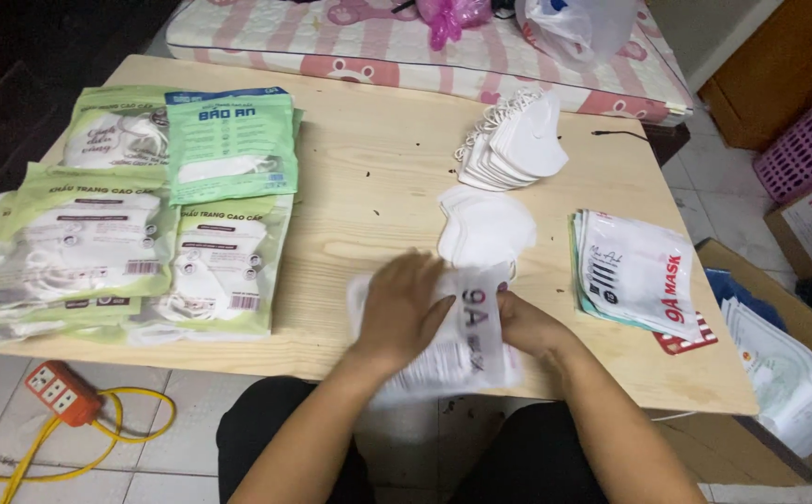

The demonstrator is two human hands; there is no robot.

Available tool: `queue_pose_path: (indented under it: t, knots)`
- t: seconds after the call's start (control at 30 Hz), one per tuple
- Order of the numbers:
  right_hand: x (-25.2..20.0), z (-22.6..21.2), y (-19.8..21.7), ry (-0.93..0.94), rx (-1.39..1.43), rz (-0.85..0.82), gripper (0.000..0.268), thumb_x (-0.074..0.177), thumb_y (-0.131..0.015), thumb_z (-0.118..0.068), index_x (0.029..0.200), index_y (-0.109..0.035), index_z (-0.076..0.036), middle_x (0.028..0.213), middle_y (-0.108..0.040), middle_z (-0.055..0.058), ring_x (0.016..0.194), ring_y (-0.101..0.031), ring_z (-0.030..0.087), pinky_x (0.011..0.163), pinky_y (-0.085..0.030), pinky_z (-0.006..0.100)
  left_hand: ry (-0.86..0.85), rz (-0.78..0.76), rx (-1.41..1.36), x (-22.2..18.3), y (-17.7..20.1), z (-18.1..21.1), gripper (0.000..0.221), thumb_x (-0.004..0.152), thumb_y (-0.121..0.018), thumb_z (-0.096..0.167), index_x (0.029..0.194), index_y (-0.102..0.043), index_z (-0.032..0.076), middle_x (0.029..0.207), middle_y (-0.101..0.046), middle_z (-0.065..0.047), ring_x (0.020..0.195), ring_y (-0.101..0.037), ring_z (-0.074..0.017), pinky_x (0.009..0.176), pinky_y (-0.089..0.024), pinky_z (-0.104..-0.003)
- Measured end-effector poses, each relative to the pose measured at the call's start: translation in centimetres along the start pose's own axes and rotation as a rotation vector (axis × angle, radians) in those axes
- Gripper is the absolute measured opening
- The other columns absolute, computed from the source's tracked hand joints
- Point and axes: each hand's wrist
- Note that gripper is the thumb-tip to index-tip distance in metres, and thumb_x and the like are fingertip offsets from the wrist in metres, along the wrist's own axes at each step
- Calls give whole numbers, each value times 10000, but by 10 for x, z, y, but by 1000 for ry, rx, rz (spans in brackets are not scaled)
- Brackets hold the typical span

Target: Packaging white face masks into plastic bags on a wooden table

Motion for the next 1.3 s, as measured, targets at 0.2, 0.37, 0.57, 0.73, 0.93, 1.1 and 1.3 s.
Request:
queue_pose_path:
  t: [0.2,0.37,0.57,0.73,0.93,1.1,1.3]
  knots:
    - [-25,-64,-61,-28,-56,-86,315,666,-912,66,937,-832,-74,738,-789,63,675,-719,170,669,-614,337,369,-516,-618,5,42,7,552,899,-705,338,1311,-666,-27,1227,-698,-293,1234,-599,-489,1035,-481,-542]
    - [-25,-73,-39,170,-246,521,235,797,-846,-48,1016,-821,-128,802,-758,90,711,-719,197,654,-590,338,649,-200,-819,-3,-8,-25,271,890,-766,225,1095,-772,48,993,-745,-143,978,-657,-278,803,-524,-360]
    - [-41,-107,-37,381,77,768,764,825,-803,-23,1495,-438,-15,1298,-588,175,1141,-615,303,954,-574,424,906,163,-1212,0,-12,-36,146,936,-746,147,1050,-790,69,810,-774,-126,685,-721,-175,592,-607,-294]
    - [-31,-90,-50,71,557,579,390,779,-802,59,1147,-705,-30,955,-770,172,816,-771,279,721,-638,410,913,171,-1343,5,-6,-10,193,830,-838,63,1012,-777,42,829,-778,-129,720,-728,-179,647,-620,-303]
    - [-36,-105,-54,59,460,606,253,732,-848,29,962,-772,-43,821,-776,157,720,-768,233,661,-614,359,927,105,-1394,8,9,-14,341,750,-879,37,1059,-737,26,801,-764,-104,683,-747,-197,613,-620,-305]
    - [-38,-107,-44,84,489,622,245,753,-836,19,979,-765,-44,811,-768,164,711,-771,251,656,-620,376,903,188,-1413,4,8,-26,537,770,-841,-27,1265,-640,30,803,-760,-127,724,-756,-193,673,-637,-272]
    - [-39,-110,-51,73,461,612,254,735,-839,36,967,-778,-46,825,-775,128,758,-770,232,717,-613,357,892,90,-1441,6,-4,-21,603,742,-862,-28,1303,-647,30,969,-782,-144,828,-758,-210,738,-647,-332]
Point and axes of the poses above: each hand's wrist, its own x-axis towards the middle knuckle, its own y-axis out of the back of the hand, z = x × y
